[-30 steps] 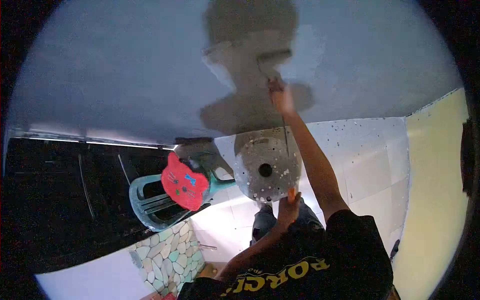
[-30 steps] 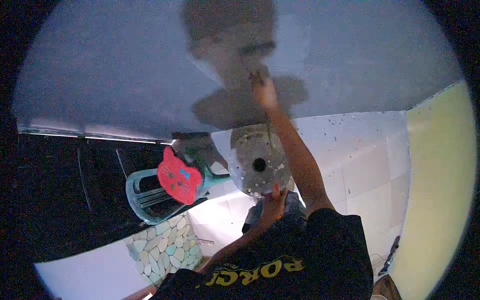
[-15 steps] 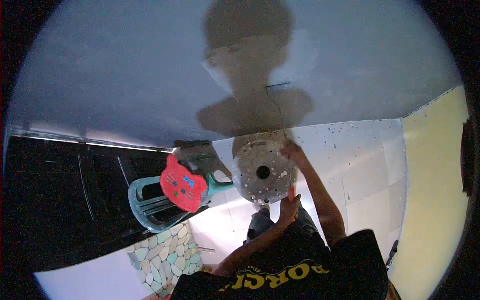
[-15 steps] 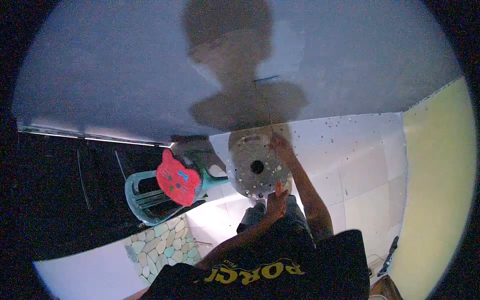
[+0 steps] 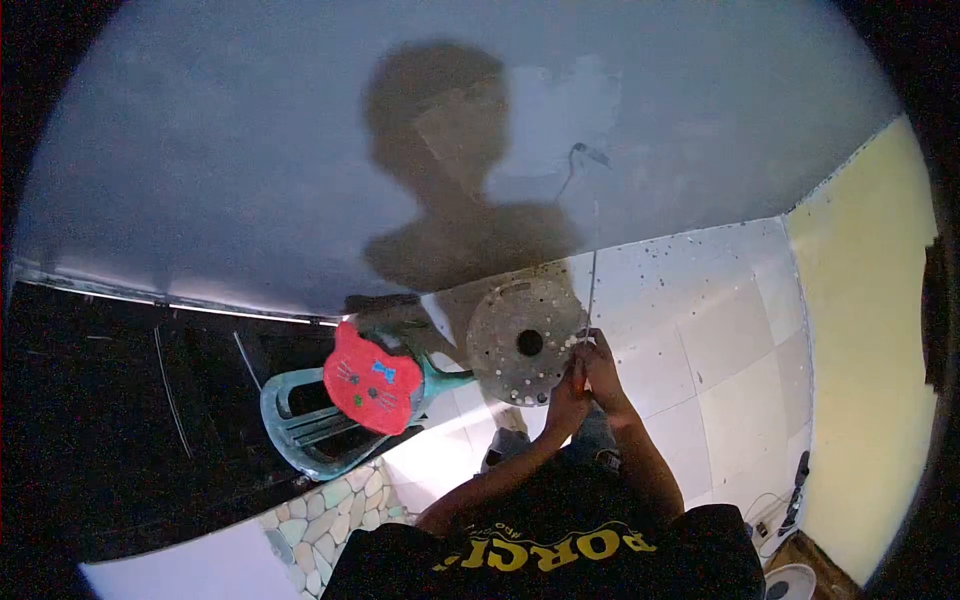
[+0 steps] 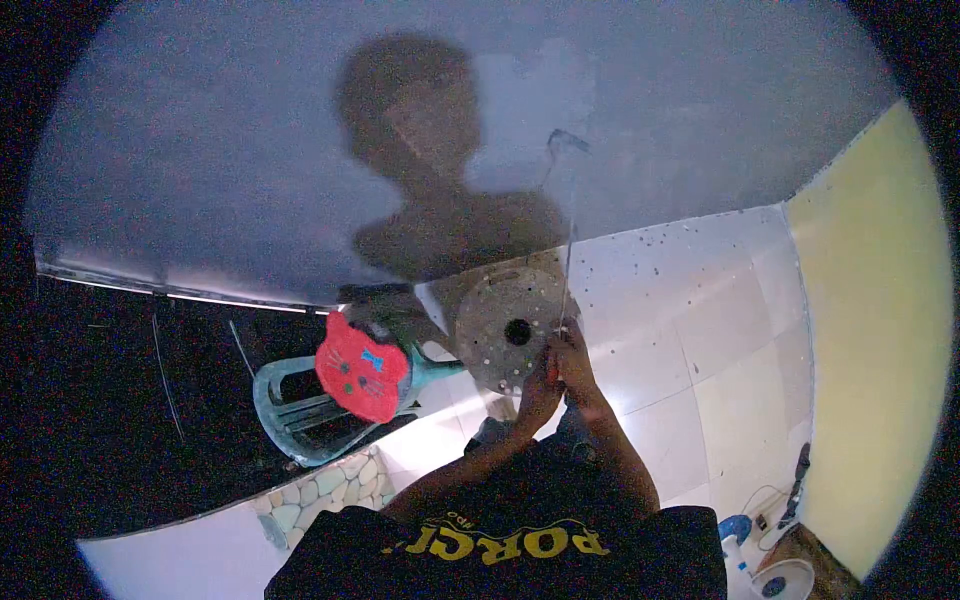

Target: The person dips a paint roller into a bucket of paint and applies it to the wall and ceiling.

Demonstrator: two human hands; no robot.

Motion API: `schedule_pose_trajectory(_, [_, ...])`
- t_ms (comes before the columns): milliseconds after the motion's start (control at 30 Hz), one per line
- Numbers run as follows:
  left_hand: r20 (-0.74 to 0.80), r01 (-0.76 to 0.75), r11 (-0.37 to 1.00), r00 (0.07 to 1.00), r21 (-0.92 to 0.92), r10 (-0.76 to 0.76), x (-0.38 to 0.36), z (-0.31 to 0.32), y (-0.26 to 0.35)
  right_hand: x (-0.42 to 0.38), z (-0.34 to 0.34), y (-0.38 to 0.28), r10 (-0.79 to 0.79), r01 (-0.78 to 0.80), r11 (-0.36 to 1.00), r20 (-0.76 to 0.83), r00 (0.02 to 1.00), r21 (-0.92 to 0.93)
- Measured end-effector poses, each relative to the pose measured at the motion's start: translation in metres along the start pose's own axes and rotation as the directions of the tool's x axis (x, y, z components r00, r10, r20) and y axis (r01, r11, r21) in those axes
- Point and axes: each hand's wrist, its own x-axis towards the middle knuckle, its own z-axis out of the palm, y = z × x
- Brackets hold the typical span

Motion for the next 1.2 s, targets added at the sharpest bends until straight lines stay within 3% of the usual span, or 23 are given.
schedule_pose_trajectory(100, [0.094, -0.047, 0.998, 0.994, -0.039, 0.050, -0.003, -0.055, 0.012, 0.011, 0.025, 0.013, -0.079, 0.076, 0.997, -0.136, 0.988, -0.030])
schedule_pose_trajectory(200, [0.235, -0.072, 0.995, 0.968, -0.062, 0.085, 0.002, -0.086, -0.022, 0.029, 0.063, 0.016, -0.186, 0.185, 0.982, -0.211, 0.960, -0.027])
schedule_pose_trajectory(267, [0.059, -0.349, 0.931, 0.933, -0.106, 0.356, 0.020, -0.114, -0.025, 0.037, 0.102, 0.010, -0.115, 0.117, 0.993, -0.357, 0.927, -0.015])
schedule_pose_trajectory(333, [0.255, -0.049, 0.999, 0.966, -0.018, 0.052, 0.037, -0.152, -0.021, 0.055, 0.134, 0.018, -0.206, 0.265, 0.945, -0.281, 0.937, 0.191])
schedule_pose_trajectory(367, [0.117, -0.293, 0.951, 0.946, -0.100, 0.304, 0.046, -0.162, -0.040, 0.071, 0.147, 0.022, -0.219, 0.277, 0.943, -0.285, 0.933, 0.183])
schedule_pose_trajectory(400, [-0.034, -0.522, 0.842, 0.852, -0.139, 0.522, 0.055, -0.172, -0.062, 0.087, 0.161, 0.028, -0.281, 0.337, 0.921, -0.263, 0.923, 0.196])
schedule_pose_trajectory(433, [0.125, -0.383, 0.900, 0.902, -0.211, 0.413, 0.065, -0.194, -0.068, 0.093, 0.177, 0.034, -0.341, 0.394, 0.894, -0.244, 0.908, 0.214])
schedule_pose_trajectory(467, [0.103, -0.357, 0.932, 0.927, -0.067, 0.362, 0.074, -0.200, -0.081, 0.088, 0.197, 0.039, -0.349, 0.406, 0.886, -0.255, 0.902, 0.223])
schedule_pose_trajectory(533, [0.161, -0.274, 0.961, 0.951, 0.035, 0.265, 0.064, -0.245, -0.079, 0.085, 0.241, 0.038, -0.211, 0.287, 0.919, -0.276, 0.938, 0.272])
schedule_pose_trajectory(567, [0.005, -0.464, 0.880, 0.885, 0.103, 0.466, 0.051, -0.267, -0.068, 0.091, 0.254, 0.051, -0.197, 0.264, 0.920, -0.241, 0.950, 0.289])
schedule_pose_trajectory(600, [-0.134, -0.617, 0.762, 0.753, 0.197, 0.644, 0.035, -0.287, -0.065, 0.093, 0.266, 0.071, -0.182, 0.240, 0.922, -0.206, 0.961, 0.305])
schedule_pose_trajectory(667, [-0.049, -0.431, 0.890, 0.896, 0.146, 0.442, 0.011, -0.309, -0.099, 0.055, 0.315, 0.082, -0.161, 0.212, 0.894, -0.159, 0.974, 0.395])
schedule_pose_trajectory(733, [-0.055, -0.352, 0.929, 0.931, 0.114, 0.360, -0.028, -0.331, -0.093, 0.030, 0.346, 0.098, -0.067, 0.120, 0.932, -0.163, 0.984, 0.343])
schedule_pose_trajectory(800, [-0.047, -0.266, 0.959, 0.961, 0.096, 0.271, -0.040, -0.344, -0.082, 0.026, 0.349, 0.106, -0.102, 0.140, 0.956, -0.155, 0.983, 0.257])
schedule_pose_trajectory(867, [0.028, -0.213, 0.966, 0.977, 0.149, 0.211, -0.045, -0.343, -0.077, 0.023, 0.342, 0.109, -0.130, 0.153, 0.973, -0.141, 0.982, 0.170])
schedule_pose_trajectory(900, [0.130, -0.102, 0.993, 0.987, 0.064, 0.093, -0.041, -0.341, -0.073, 0.023, 0.330, 0.099, -0.129, 0.150, 0.979, -0.151, 0.980, 0.138])
schedule_pose_trajectory(933, [0.137, -0.105, 0.992, 0.986, 0.072, 0.094, -0.037, -0.342, -0.075, 0.025, 0.317, 0.092, -0.126, 0.144, 0.984, -0.162, 0.979, 0.108])
schedule_pose_trajectory(1000, [0.226, -0.417, 0.909, 0.885, -0.004, 0.407, -0.028, -0.339, -0.084, 0.067, 0.272, 0.096, -0.147, 0.183, 0.974, -0.241, 0.959, 0.132])
schedule_pose_trajectory(1033, [0.391, -0.195, 0.969, 0.888, -0.155, 0.241, -0.031, -0.344, -0.098, 0.083, 0.250, 0.083, -0.164, 0.205, 0.971, -0.282, 0.945, 0.120])
schedule_pose_trajectory(1067, [0.393, -0.194, 0.970, 0.888, -0.146, 0.237, -0.032, -0.349, -0.105, 0.101, 0.231, 0.068, -0.182, 0.227, 0.968, -0.321, 0.929, 0.109])
schedule_pose_trajectory(1133, [0.408, 0.040, 0.998, 0.913, -0.045, -0.018, -0.033, -0.358, -0.118, 0.117, 0.207, 0.029, -0.243, 0.323, 0.926, -0.348, 0.906, 0.195])
schedule_pose_trajectory(1200, [0.440, 0.208, 0.969, 0.888, -0.136, -0.129, -0.045, -0.363, -0.191, 0.126, 0.211, 0.023, -0.203, 0.309, 0.916, -0.366, 0.908, 0.258])
